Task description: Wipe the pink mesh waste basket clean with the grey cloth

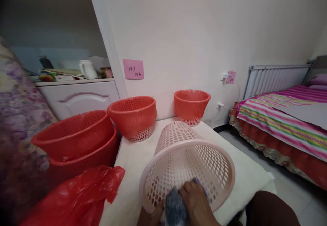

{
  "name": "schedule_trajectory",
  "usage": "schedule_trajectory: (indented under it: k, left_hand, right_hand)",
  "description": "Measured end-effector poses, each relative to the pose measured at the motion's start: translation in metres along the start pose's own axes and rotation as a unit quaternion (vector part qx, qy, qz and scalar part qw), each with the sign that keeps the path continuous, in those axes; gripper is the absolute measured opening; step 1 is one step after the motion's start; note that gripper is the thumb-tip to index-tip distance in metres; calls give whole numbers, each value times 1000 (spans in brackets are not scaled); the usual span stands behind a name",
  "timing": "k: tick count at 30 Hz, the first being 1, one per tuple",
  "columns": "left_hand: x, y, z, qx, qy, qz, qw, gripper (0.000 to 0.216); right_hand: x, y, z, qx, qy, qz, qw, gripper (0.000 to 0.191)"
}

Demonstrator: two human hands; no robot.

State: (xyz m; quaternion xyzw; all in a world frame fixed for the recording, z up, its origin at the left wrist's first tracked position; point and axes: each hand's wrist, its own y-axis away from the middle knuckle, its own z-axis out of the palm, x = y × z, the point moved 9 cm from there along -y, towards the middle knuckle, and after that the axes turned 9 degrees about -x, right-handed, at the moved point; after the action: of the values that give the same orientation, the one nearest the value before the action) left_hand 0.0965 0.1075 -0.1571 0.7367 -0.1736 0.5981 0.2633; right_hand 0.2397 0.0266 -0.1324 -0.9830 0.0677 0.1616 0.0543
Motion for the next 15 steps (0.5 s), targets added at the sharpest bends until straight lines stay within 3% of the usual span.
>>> schedule_trajectory:
  k: [3,7,11,13,15]
  left_hand:
    - [16,5,-4,30,16,44,998,43]
    - [22,8,-13,73,10,49,996,34]
    - [29,8,-31,112,-36,78,990,31]
    - [34,9,-35,123,-50,115,984,34]
    - [28,9,-32,117,-62,107,985,42]
  right_hand:
    - [-12,28,6,-17,-16,-54,998,21]
    - [-18,33,-23,4,-101,-120,988,26]
    - [-2,-4,-72,74,-109,-92,987,40]
    - [9,-34,-96,148,-79,-61,984,51]
    - [22,-66,-112,222,-78,-15,972,51]
